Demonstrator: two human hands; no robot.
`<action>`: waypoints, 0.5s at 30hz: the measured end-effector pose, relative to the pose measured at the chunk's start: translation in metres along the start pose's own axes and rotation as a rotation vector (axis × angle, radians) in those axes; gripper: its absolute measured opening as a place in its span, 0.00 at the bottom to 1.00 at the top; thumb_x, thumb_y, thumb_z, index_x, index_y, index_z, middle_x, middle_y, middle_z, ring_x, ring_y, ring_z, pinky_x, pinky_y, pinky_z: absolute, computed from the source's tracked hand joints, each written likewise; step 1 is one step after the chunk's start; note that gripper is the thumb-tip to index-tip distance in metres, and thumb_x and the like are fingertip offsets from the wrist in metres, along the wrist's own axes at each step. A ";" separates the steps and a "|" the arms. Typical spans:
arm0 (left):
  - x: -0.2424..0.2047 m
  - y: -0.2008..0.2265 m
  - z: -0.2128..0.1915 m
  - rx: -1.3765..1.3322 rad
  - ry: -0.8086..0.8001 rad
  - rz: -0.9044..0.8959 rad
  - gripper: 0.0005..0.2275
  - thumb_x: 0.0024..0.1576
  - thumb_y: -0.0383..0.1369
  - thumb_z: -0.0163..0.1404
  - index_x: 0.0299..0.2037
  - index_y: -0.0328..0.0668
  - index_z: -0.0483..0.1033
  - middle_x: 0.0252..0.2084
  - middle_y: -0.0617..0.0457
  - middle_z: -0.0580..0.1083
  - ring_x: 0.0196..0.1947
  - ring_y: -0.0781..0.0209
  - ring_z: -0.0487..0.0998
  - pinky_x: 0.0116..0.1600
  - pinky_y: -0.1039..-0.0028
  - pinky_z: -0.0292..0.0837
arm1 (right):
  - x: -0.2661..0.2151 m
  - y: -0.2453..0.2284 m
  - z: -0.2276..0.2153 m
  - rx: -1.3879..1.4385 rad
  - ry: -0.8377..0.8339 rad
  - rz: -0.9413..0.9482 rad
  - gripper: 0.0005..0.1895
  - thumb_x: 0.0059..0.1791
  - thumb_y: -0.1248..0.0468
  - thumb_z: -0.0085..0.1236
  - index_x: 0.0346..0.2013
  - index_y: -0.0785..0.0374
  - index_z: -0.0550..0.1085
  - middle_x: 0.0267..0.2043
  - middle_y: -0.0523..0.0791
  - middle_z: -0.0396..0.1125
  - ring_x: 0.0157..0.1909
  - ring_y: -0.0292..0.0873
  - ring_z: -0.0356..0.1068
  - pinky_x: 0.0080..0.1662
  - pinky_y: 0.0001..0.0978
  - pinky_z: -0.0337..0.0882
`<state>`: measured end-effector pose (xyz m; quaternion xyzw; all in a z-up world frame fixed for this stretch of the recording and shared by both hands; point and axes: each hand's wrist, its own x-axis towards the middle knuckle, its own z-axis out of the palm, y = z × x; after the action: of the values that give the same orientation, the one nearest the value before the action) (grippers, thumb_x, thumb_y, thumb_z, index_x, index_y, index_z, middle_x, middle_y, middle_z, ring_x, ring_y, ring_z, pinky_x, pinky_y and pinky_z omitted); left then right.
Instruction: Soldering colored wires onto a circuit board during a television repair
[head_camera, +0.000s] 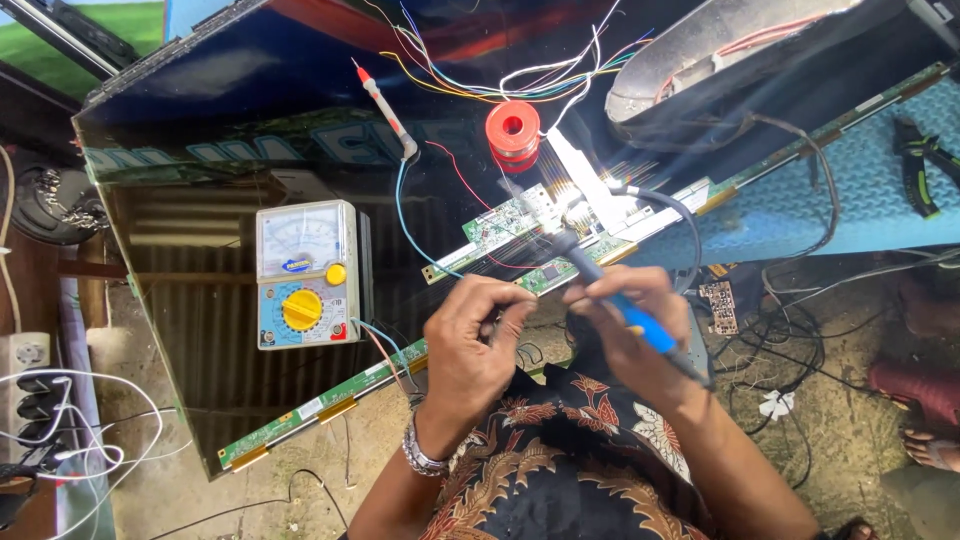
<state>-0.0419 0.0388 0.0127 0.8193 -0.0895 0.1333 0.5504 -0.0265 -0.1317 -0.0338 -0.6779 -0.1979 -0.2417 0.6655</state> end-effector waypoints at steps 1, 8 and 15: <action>0.001 -0.001 -0.004 0.020 0.037 -0.011 0.01 0.58 0.29 0.59 0.36 0.45 0.83 0.30 0.52 0.78 0.23 0.64 0.72 0.30 0.74 0.71 | 0.004 -0.002 -0.006 -0.013 0.009 -0.016 0.08 0.51 0.77 0.59 0.41 0.66 0.72 0.34 0.49 0.76 0.37 0.41 0.77 0.42 0.35 0.77; 0.013 -0.001 -0.006 -0.006 0.053 -0.005 0.02 0.57 0.28 0.59 0.35 0.39 0.82 0.34 0.47 0.80 0.26 0.59 0.77 0.32 0.73 0.75 | 0.023 0.018 0.008 -0.351 0.027 -0.151 0.17 0.46 0.71 0.72 0.46 0.65 0.74 0.41 0.49 0.77 0.42 0.53 0.79 0.45 0.41 0.77; 0.021 0.005 0.002 -0.084 0.030 -0.013 0.02 0.56 0.27 0.59 0.36 0.38 0.80 0.40 0.45 0.81 0.33 0.55 0.83 0.38 0.70 0.81 | 0.028 0.020 0.011 -0.385 0.060 -0.187 0.13 0.49 0.70 0.70 0.45 0.62 0.76 0.38 0.47 0.76 0.38 0.51 0.79 0.44 0.39 0.77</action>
<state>-0.0232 0.0348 0.0230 0.7939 -0.0813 0.1379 0.5866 0.0090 -0.1226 -0.0333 -0.7637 -0.1902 -0.3560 0.5038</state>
